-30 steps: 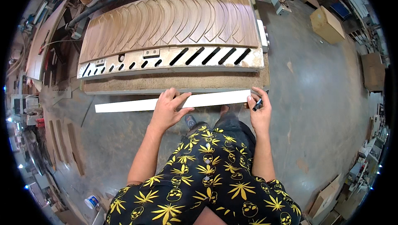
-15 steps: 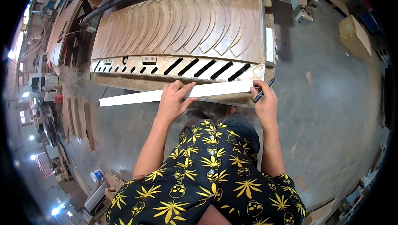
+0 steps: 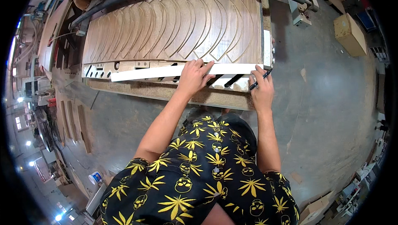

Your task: The person picks up a white wooden strip, carries it to a large woodworking machine, and marks lines on it using a pen.

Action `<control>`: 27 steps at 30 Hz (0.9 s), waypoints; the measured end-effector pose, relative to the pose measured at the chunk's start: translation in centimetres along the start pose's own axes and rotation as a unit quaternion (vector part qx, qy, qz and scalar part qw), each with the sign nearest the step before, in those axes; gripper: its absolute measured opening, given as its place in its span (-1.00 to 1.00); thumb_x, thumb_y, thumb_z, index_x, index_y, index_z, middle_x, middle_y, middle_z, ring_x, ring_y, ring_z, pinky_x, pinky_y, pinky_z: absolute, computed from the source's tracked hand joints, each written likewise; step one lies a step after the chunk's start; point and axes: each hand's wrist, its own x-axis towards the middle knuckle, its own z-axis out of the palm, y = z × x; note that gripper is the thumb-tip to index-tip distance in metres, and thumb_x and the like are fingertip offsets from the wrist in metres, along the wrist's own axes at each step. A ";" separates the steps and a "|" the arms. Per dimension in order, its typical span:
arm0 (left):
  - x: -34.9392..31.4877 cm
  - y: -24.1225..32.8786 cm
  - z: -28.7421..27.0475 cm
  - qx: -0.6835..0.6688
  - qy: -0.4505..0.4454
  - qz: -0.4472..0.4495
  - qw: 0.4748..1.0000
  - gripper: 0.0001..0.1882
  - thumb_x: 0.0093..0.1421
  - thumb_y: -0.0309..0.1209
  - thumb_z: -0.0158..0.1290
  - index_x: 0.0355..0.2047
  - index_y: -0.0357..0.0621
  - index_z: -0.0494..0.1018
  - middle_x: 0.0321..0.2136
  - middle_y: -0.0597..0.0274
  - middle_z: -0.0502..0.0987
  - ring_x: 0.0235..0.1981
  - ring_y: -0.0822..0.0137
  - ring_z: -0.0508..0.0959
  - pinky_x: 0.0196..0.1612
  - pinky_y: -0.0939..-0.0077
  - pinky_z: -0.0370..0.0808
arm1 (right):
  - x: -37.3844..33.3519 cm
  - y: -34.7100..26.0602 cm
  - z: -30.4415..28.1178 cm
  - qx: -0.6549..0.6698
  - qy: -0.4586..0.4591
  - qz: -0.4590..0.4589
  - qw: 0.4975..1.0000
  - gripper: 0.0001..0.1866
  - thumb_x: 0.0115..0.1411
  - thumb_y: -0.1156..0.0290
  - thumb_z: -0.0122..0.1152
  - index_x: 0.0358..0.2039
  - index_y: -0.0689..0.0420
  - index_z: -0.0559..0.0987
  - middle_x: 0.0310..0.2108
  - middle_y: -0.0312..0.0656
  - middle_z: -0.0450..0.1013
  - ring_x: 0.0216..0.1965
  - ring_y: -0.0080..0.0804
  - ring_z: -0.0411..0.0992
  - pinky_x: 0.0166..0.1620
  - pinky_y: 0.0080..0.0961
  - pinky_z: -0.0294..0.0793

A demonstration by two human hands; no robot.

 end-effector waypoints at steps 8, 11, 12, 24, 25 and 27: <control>1.6 -1.9 0.9 0.005 0.004 0.003 1.000 -0.48 0.10 -0.24 0.33 0.10 0.03 0.59 -0.34 0.16 0.45 -0.24 0.09 0.47 -0.08 0.17 0.42 | 0.4 0.8 2.2 -0.006 -0.005 0.032 0.999 -0.79 0.19 0.52 0.35 -0.15 0.15 0.61 0.04 -0.07 0.57 0.05 0.07 0.48 0.09 -0.12 0.51; 1.3 -2.4 1.2 0.000 0.006 -0.014 1.000 -0.52 0.09 -0.25 0.33 0.06 0.02 0.61 -0.34 0.18 0.46 -0.23 0.10 0.47 -0.07 0.19 0.43 | 0.4 1.1 2.7 -0.003 -0.001 0.037 0.999 -0.78 0.20 0.53 0.34 -0.13 0.16 0.59 0.05 -0.06 0.56 0.05 0.11 0.47 0.09 -0.11 0.50; 1.1 -2.9 1.5 0.002 0.014 -0.006 1.000 -0.55 0.10 -0.27 0.33 0.03 0.01 0.63 -0.36 0.18 0.46 -0.23 0.10 0.47 -0.07 0.20 0.44 | 0.4 1.1 2.7 0.010 -0.009 0.046 0.999 -0.80 0.22 0.52 0.33 -0.14 0.16 0.59 0.07 -0.03 0.55 0.08 0.11 0.47 0.09 -0.11 0.50; 1.9 0.7 5.4 -0.002 0.047 0.044 0.998 -0.70 0.24 -0.22 0.24 -0.03 0.08 0.65 -0.41 0.25 0.44 -0.32 0.18 0.41 -0.15 0.23 0.37 | 0.1 1.8 4.4 0.036 0.015 0.065 0.997 -0.72 0.22 0.57 0.33 -0.05 0.21 0.58 -0.09 -0.02 0.58 -0.02 0.06 0.50 0.03 -0.19 0.49; 2.0 1.0 6.0 -0.007 0.061 0.024 0.998 -0.68 0.24 -0.21 0.24 0.00 0.11 0.65 -0.40 0.26 0.44 -0.31 0.18 0.41 -0.13 0.24 0.35 | 0.0 1.7 4.4 0.049 0.012 0.084 0.995 -0.68 0.22 0.57 0.33 0.00 0.21 0.59 -0.16 -0.05 0.59 -0.06 0.04 0.50 0.00 -0.19 0.49; 2.1 1.2 7.0 -0.014 0.077 0.005 0.997 -0.67 0.24 -0.20 0.24 0.02 0.13 0.64 -0.39 0.26 0.44 -0.30 0.18 0.40 -0.12 0.25 0.33 | 0.0 1.7 4.4 0.044 0.017 0.076 0.996 -0.65 0.23 0.57 0.34 0.04 0.21 0.59 -0.22 -0.07 0.57 -0.10 0.03 0.50 -0.01 -0.18 0.48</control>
